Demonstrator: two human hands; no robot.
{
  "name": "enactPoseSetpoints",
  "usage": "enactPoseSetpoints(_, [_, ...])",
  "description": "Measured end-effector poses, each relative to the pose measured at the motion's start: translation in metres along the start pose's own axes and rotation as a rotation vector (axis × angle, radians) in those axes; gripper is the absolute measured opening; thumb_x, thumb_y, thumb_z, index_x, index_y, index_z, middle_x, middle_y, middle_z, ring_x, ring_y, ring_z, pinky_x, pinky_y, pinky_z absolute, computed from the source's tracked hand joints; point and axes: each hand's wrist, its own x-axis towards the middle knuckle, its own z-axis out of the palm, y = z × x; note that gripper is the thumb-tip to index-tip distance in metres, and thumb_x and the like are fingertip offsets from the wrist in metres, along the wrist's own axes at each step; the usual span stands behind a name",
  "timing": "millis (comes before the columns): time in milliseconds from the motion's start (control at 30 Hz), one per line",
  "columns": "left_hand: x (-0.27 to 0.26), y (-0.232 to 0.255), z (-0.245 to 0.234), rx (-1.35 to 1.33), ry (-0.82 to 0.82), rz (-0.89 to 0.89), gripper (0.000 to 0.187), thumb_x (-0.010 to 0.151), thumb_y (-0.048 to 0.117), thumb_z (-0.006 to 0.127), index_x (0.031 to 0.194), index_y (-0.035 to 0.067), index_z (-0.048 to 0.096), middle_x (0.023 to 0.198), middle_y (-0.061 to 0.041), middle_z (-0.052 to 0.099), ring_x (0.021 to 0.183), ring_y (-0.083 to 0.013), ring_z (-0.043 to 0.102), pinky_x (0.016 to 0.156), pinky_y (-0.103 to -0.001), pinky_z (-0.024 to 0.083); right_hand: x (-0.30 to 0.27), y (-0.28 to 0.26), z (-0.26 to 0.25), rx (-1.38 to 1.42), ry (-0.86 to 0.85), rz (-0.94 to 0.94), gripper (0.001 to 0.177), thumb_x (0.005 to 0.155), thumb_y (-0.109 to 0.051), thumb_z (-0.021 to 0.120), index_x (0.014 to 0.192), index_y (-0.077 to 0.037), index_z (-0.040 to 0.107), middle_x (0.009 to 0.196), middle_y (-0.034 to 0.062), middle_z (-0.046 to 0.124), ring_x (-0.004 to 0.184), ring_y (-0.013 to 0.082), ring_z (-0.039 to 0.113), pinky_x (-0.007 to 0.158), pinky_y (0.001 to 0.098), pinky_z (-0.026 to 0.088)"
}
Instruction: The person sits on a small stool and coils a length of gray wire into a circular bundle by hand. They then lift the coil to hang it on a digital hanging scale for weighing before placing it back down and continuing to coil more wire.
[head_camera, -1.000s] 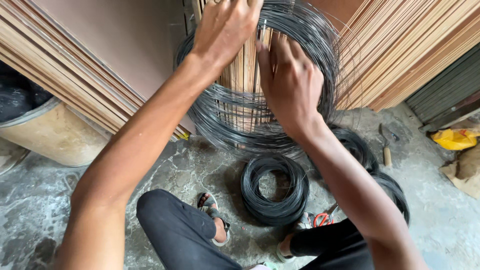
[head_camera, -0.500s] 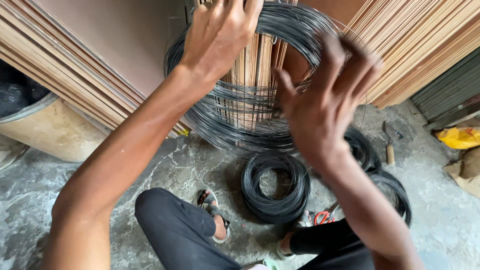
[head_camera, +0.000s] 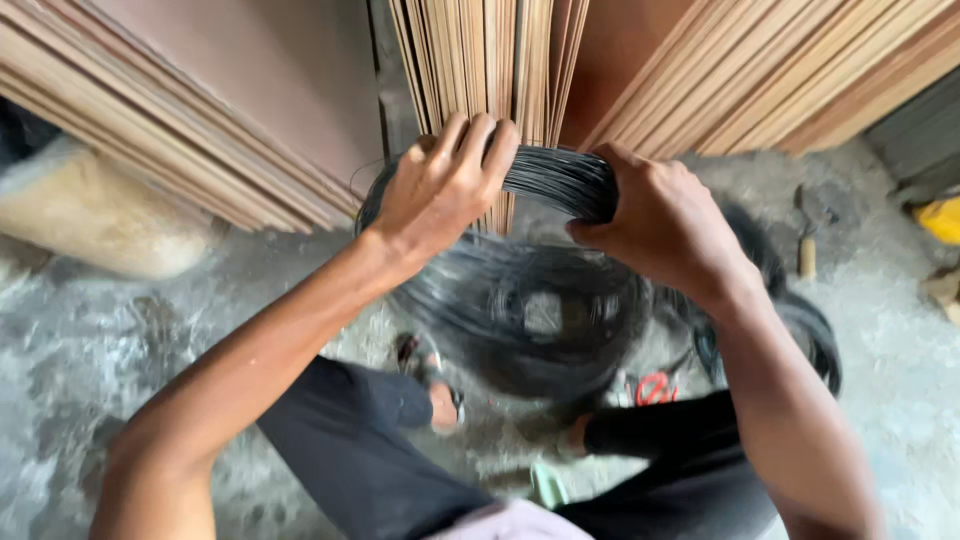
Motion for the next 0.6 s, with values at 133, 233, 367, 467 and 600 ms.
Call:
enactPoseSetpoints(133, [-0.034, 0.019, 0.022, 0.007, 0.102, 0.079, 0.007, 0.087, 0.016, 0.055, 0.09, 0.01, 0.056, 0.077, -0.003, 0.048, 0.074, -0.016, 0.056, 0.046, -0.018, 0.049, 0.008, 0.024, 0.055, -0.049, -0.123, 0.071, 0.061, 0.056, -0.052, 0.074, 0.098, -0.01, 0.061, 0.084, 0.0222, 0.065, 0.085, 0.044, 0.062, 0.076, 0.0572, 0.047])
enactPoseSetpoints(233, [-0.059, 0.027, 0.054, -0.051, 0.137, 0.105, 0.009, 0.09, 0.012, 0.047, 0.085, 0.01, 0.055, 0.072, -0.002, 0.044, 0.068, -0.0159, 0.053, 0.051, -0.021, 0.05, 0.021, 0.039, 0.092, 0.045, -0.223, -0.006, 0.058, 0.062, -0.042, 0.072, 0.107, -0.007, 0.06, 0.091, 0.0229, 0.065, 0.09, 0.0429, 0.061, 0.077, 0.0549, 0.047])
enactPoseSetpoints(367, [-0.107, 0.037, 0.089, -0.14, 0.029, 0.082, 0.006, 0.09, 0.008, 0.049, 0.092, 0.01, 0.055, 0.073, -0.002, 0.048, 0.071, -0.0174, 0.057, 0.072, -0.032, 0.051, 0.023, 0.052, 0.158, 0.367, -0.178, -0.09, 0.055, 0.061, -0.035, 0.073, 0.104, -0.003, 0.06, 0.09, 0.0211, 0.065, 0.089, 0.0419, 0.061, 0.077, 0.0517, 0.049])
enactPoseSetpoints(467, [-0.119, 0.037, 0.093, -0.246, -0.133, -0.061, 0.015, 0.085, 0.005, 0.059, 0.1, 0.007, 0.057, 0.081, -0.007, 0.056, 0.083, -0.0212, 0.06, 0.087, -0.04, 0.045, 0.028, 0.045, 0.197, 0.431, -0.049, -0.067, 0.061, 0.067, -0.035, 0.071, 0.113, 0.002, 0.056, 0.094, 0.0245, 0.063, 0.09, 0.043, 0.059, 0.077, 0.0538, 0.049])
enactPoseSetpoints(600, [-0.087, 0.047, 0.026, -0.44, -0.374, -0.669, 0.075, 0.063, -0.01, 0.081, 0.126, -0.004, 0.04, 0.12, -0.03, 0.043, 0.109, -0.0446, 0.048, 0.092, -0.057, 0.042, 0.027, 0.022, 0.233, 0.37, 0.096, 0.091, 0.047, 0.067, -0.031, 0.07, 0.107, -0.011, 0.055, 0.079, 0.0208, 0.064, 0.074, 0.0434, 0.062, 0.067, 0.055, 0.05])
